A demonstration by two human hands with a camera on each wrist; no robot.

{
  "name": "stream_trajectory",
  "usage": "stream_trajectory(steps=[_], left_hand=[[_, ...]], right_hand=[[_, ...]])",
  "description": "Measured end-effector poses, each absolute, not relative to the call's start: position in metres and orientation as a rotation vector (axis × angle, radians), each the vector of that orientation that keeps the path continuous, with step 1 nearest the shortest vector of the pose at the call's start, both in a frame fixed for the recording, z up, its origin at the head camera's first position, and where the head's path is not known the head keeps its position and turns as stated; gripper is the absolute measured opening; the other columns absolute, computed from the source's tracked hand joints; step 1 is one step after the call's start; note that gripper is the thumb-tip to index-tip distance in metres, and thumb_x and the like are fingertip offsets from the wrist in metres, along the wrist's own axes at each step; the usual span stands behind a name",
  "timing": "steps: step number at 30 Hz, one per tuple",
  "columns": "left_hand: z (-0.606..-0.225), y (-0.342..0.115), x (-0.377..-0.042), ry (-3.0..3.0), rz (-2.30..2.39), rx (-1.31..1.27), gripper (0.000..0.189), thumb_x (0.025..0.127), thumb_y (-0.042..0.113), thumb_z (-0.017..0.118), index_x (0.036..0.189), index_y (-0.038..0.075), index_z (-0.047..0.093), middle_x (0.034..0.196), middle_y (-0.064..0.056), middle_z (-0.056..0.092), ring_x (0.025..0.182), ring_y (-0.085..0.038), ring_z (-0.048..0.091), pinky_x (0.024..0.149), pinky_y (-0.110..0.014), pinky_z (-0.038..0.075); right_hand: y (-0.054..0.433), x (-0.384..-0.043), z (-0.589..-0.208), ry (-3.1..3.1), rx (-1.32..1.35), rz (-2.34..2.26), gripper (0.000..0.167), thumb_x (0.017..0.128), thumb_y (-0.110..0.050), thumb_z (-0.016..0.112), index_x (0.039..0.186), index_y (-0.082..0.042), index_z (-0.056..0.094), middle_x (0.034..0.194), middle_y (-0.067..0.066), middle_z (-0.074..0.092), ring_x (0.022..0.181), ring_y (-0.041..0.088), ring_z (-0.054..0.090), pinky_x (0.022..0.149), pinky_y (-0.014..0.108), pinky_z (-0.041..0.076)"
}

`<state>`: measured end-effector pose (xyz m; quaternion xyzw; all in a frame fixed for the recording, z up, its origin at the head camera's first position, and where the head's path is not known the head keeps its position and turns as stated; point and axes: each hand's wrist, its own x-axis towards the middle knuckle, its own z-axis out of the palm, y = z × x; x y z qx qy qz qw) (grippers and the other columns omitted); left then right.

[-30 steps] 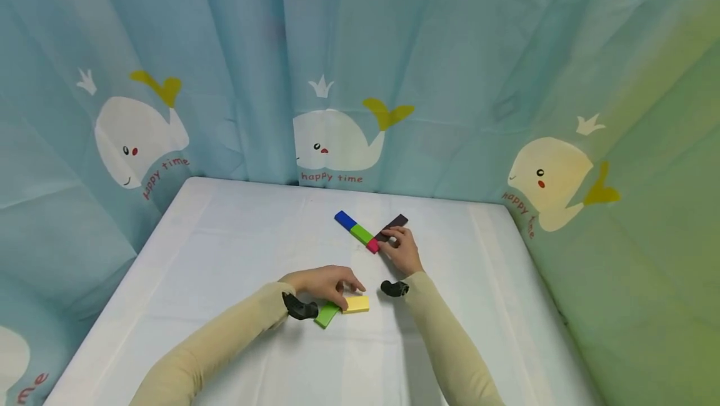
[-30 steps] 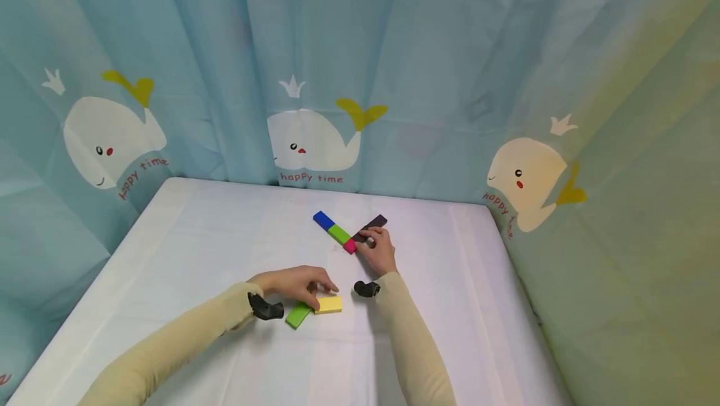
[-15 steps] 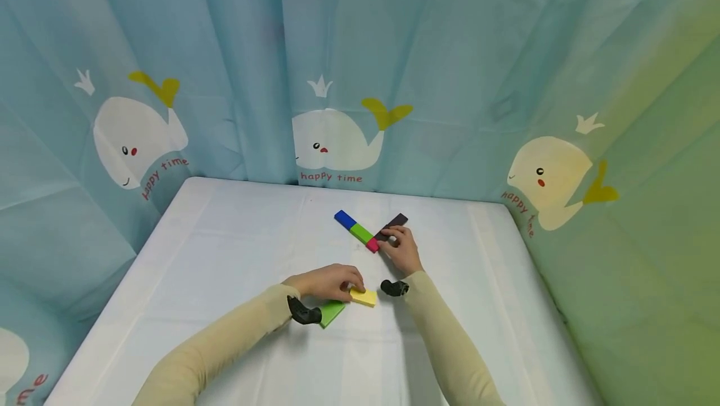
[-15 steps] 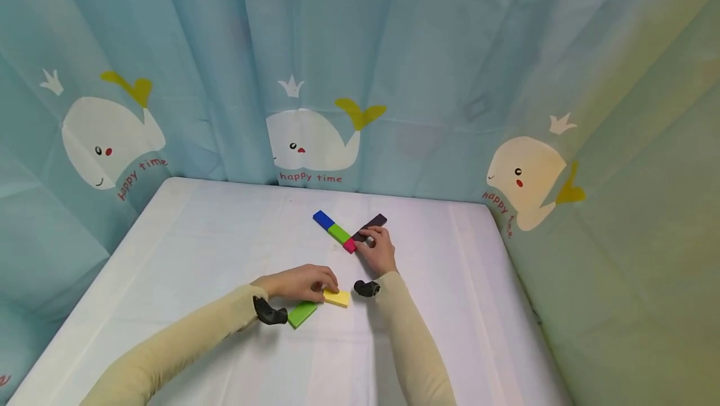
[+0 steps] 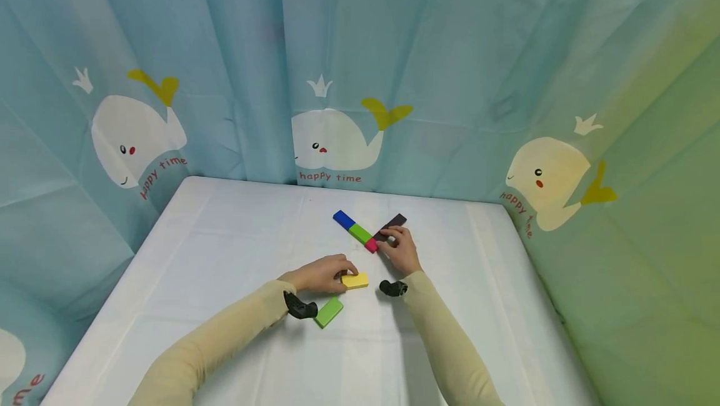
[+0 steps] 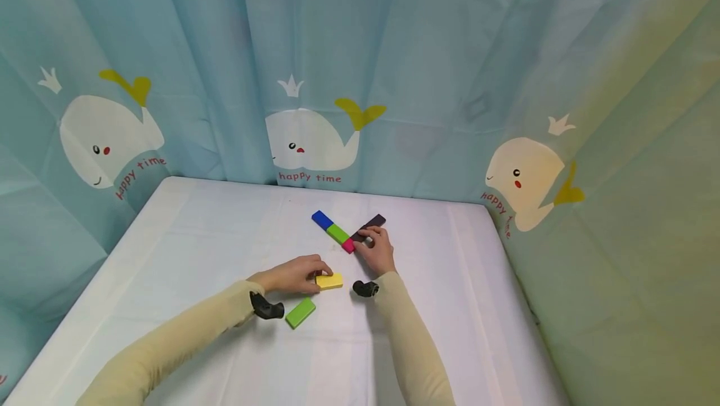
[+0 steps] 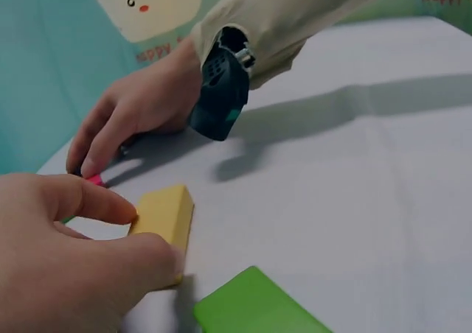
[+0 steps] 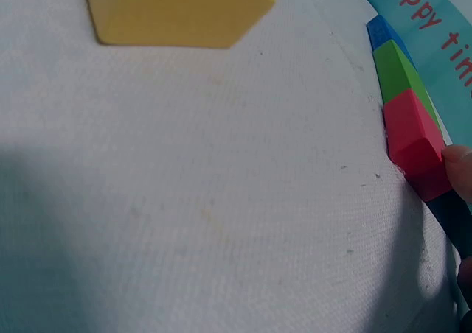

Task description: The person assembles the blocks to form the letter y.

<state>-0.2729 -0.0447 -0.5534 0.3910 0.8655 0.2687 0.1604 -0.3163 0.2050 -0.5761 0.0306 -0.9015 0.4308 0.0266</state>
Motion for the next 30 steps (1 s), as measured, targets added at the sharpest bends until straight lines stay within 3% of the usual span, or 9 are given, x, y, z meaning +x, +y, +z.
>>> stream_trajectory(steps=[3,6,10,19,24,30], left_hand=[[-0.553,-0.046,-0.274,2.41,0.796,1.158,0.049,0.087,0.02,0.075,0.134,0.015,0.059,0.113,0.001,0.057,0.092,-0.009,0.052,0.081,-0.021,0.046],[-0.552,-0.045,-0.277,2.326,0.822,1.203,0.058,0.087,0.017,0.075,0.14,0.017,0.054,0.133,-0.001,0.053,0.097,-0.008,0.054,0.083,-0.02,0.047],[-0.549,-0.039,-0.279,2.255,0.8,1.238,0.057,0.088,0.013,0.074,0.141,0.017,0.055,0.146,-0.003,0.046,0.087,-0.006,0.055,0.078,-0.019,0.047],[-0.553,-0.027,-0.281,2.326,0.815,1.227,0.046,0.086,0.023,0.077,0.129,0.015,0.064,0.128,0.0,0.054,0.078,-0.007,0.052,0.072,-0.018,0.045],[-0.555,-0.03,-0.292,2.427,0.959,1.129,0.043,0.085,0.027,0.078,0.124,0.014,0.066,0.123,0.001,0.056,0.084,-0.011,0.054,0.076,-0.021,0.046],[-0.552,-0.032,-0.309,2.496,1.106,1.011,0.044,0.086,0.027,0.076,0.127,0.013,0.063,0.127,0.001,0.06,0.104,-0.013,0.058,0.091,-0.031,0.048]], right_hand=[[0.205,-0.317,-0.576,-2.778,0.104,1.326,0.037,0.089,-0.024,0.073,0.123,-0.009,0.068,0.135,0.011,0.046,0.102,0.025,0.054,0.081,0.036,0.048],[0.206,-0.318,-0.577,-2.77,0.117,1.322,0.036,0.089,-0.024,0.072,0.122,-0.008,0.068,0.135,0.011,0.046,0.101,0.025,0.054,0.08,0.036,0.048],[0.205,-0.317,-0.578,-2.771,0.13,1.306,0.037,0.089,-0.022,0.072,0.122,-0.007,0.067,0.134,0.013,0.046,0.099,0.025,0.055,0.078,0.035,0.049],[0.207,-0.319,-0.579,-2.766,0.128,1.31,0.036,0.09,-0.021,0.072,0.122,-0.007,0.068,0.135,0.012,0.046,0.1,0.026,0.055,0.077,0.035,0.049],[0.207,-0.319,-0.58,-2.764,0.126,1.309,0.036,0.089,-0.021,0.072,0.122,-0.007,0.068,0.134,0.012,0.046,0.098,0.025,0.054,0.079,0.036,0.047],[0.207,-0.319,-0.581,-2.783,0.111,1.314,0.036,0.089,-0.022,0.072,0.122,-0.008,0.067,0.135,0.012,0.046,0.101,0.025,0.053,0.083,0.038,0.047]])
